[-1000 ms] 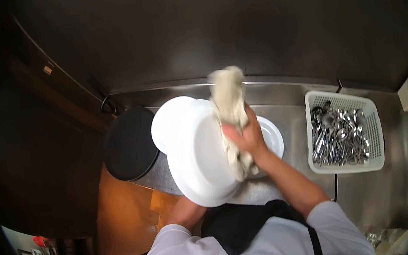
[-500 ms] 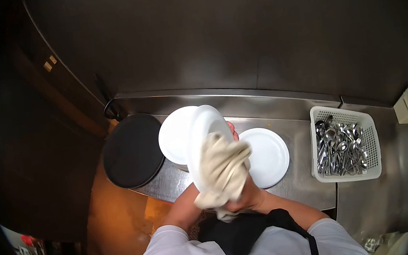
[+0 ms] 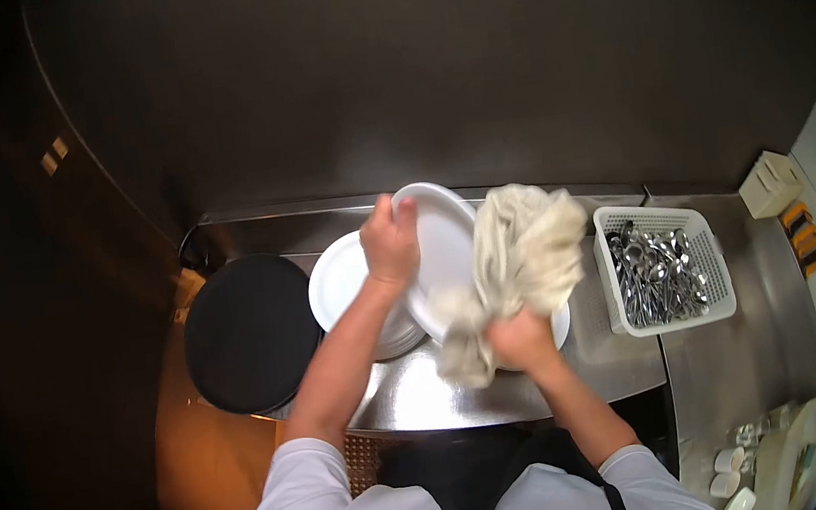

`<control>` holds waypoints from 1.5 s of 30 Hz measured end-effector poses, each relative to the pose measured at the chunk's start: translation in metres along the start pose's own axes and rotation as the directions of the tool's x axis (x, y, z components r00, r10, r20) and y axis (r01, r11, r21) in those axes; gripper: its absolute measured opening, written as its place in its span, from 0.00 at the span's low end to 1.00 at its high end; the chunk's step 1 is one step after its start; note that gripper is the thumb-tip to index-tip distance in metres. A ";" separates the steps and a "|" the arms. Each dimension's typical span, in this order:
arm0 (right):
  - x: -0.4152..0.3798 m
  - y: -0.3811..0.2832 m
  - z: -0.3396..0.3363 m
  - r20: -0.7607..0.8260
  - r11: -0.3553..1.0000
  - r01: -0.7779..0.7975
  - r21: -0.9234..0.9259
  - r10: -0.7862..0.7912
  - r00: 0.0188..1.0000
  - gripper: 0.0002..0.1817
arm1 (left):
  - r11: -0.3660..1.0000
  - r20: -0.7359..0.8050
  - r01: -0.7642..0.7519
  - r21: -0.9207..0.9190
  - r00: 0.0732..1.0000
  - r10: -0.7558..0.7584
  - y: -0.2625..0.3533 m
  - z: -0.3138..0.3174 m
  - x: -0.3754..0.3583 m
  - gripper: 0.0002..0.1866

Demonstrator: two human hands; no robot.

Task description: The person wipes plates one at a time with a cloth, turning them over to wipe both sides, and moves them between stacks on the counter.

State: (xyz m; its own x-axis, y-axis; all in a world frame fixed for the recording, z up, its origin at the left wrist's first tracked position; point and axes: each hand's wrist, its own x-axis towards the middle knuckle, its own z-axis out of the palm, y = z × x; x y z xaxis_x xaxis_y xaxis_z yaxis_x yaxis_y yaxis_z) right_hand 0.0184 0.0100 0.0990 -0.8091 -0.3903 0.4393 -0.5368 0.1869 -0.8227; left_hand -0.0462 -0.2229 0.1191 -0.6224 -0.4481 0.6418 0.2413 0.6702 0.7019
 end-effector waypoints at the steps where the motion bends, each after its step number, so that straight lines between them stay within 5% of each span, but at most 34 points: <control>1: 0.017 -0.006 -0.002 -0.103 0.982 -0.021 -0.188 0.002 0.995 0.33 | 0.986 -0.020 -0.148 0.076 0.989 0.150 0.010 -0.005 0.017 0.28; 2: 0.036 -0.031 -0.016 -0.124 0.948 -0.268 0.172 0.291 0.949 0.30 | 0.965 0.057 -0.183 0.189 0.983 0.176 0.026 -0.017 0.035 0.25; 4: 0.055 -0.014 -0.014 -0.349 0.831 -0.118 0.543 0.351 0.869 0.22 | 0.957 0.119 -0.283 -0.059 0.950 0.288 0.073 -0.045 0.060 0.19; 5: 0.061 -0.011 -0.013 -0.378 0.768 -0.047 0.639 0.366 0.850 0.22 | 0.957 0.252 -0.168 -0.238 0.941 0.228 0.097 -0.065 0.067 0.23; 7: 0.058 -0.016 -0.018 -0.413 0.616 0.090 0.782 0.405 0.815 0.24 | 0.570 0.235 0.123 -0.812 0.964 0.126 0.106 -0.081 0.068 0.33; 9: 0.056 -0.026 -0.007 -0.430 0.549 0.125 0.827 0.473 0.769 0.25 | 0.471 0.305 0.266 -0.841 0.952 0.006 0.077 -0.075 0.029 0.38; 10: 0.056 -0.027 0.003 -0.435 0.539 0.134 0.832 0.481 0.761 0.25 | 0.697 0.153 -0.012 -0.717 0.973 0.175 0.074 -0.066 -0.003 0.34; 12: 0.046 -0.023 0.014 -0.328 0.486 0.046 0.873 0.514 0.792 0.26 | 0.514 0.159 0.167 -0.842 0.986 -0.059 0.080 -0.061 -0.042 0.26; 16: 0.037 -0.005 0.004 -0.269 0.685 -0.114 0.720 0.427 0.863 0.25 | 0.587 0.345 0.315 -0.746 0.936 -0.064 0.056 -0.088 -0.037 0.20; 19: 0.056 -0.050 -0.043 -0.134 0.970 -0.152 0.190 0.179 0.975 0.26 | 0.727 0.461 0.262 -0.635 0.883 0.085 0.048 -0.120 -0.023 0.18; 21: 0.076 -0.079 -0.064 0.038 0.993 -0.067 -0.098 0.071 0.997 0.26 | 0.844 0.543 0.151 -0.515 0.819 0.185 0.051 -0.130 -0.012 0.19; 22: 0.085 -0.080 -0.064 0.039 0.997 0.058 -0.057 -0.055 0.998 0.26 | 0.893 0.611 0.121 -0.433 0.768 0.193 0.059 -0.139 -0.005 0.19; 24: 0.106 -0.097 -0.062 0.227 0.923 0.259 -0.285 -0.197 0.954 0.25 | 0.953 0.711 0.019 -0.304 0.670 0.213 0.070 -0.145 0.007 0.17; 26: 0.119 -0.121 -0.052 0.437 0.810 0.385 -0.443 -0.180 0.881 0.27 | 0.966 0.738 -0.010 -0.260 0.643 0.205 0.076 -0.137 0.008 0.16; 29: 0.123 -0.157 -0.010 0.543 0.754 0.362 -0.549 -0.008 0.840 0.25 | 0.951 0.699 -0.052 -0.305 0.666 0.260 0.060 -0.114 -0.011 0.15; 31: 0.129 -0.163 0.013 0.346 0.966 0.254 -0.042 -0.225 0.911 0.23 | 0.939 0.720 -0.072 -0.337 0.623 0.306 0.053 -0.117 -0.024 0.16; 32: 0.132 -0.165 0.018 0.212 0.946 0.216 0.241 -0.268 0.940 0.22 | 0.935 0.709 0.105 -0.338 0.682 0.180 0.047 -0.117 -0.032 0.20; 33: 0.141 -0.166 0.009 0.133 0.921 0.280 0.272 -0.324 0.937 0.19 | 0.897 0.693 0.277 -0.344 0.719 0.043 0.040 -0.117 -0.041 0.25; 35: 0.151 -0.171 -0.027 0.079 0.887 0.461 0.030 -0.462 0.883 0.17 | 0.730 0.661 0.580 -0.362 0.712 -0.239 0.020 -0.117 -0.060 0.34; 37: 0.156 -0.148 -0.054 -0.095 0.894 0.343 0.287 -0.330 0.939 0.20 | 0.474 0.548 0.654 -0.590 0.755 -0.360 -0.012 -0.137 -0.074 0.35; 39: 0.142 -0.121 -0.077 -0.191 0.944 0.199 0.263 -0.151 0.970 0.20 | 0.400 0.394 0.658 -0.638 0.725 -0.565 -0.039 -0.157 -0.086 0.26; 41: 0.125 -0.089 -0.087 -0.258 0.965 -0.003 0.262 0.073 0.963 0.20 | 0.392 0.251 0.682 -0.617 0.643 -0.723 -0.047 -0.174 -0.092 0.26; 45: 0.092 -0.012 -0.079 -0.310 0.877 -0.110 0.467 0.279 0.909 0.18 | 0.407 0.064 0.680 -0.610 0.554 -0.830 -0.060 -0.176 -0.109 0.27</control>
State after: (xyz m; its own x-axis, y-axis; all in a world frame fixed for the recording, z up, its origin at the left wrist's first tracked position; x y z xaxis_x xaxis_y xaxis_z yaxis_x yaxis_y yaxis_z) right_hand -0.0688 0.0434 0.1776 -0.9593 -0.0236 0.2812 -0.2699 -0.2142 -0.9388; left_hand 0.1381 -0.3179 0.0612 -0.5927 -0.7667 -0.2469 0.1293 -0.3931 0.9103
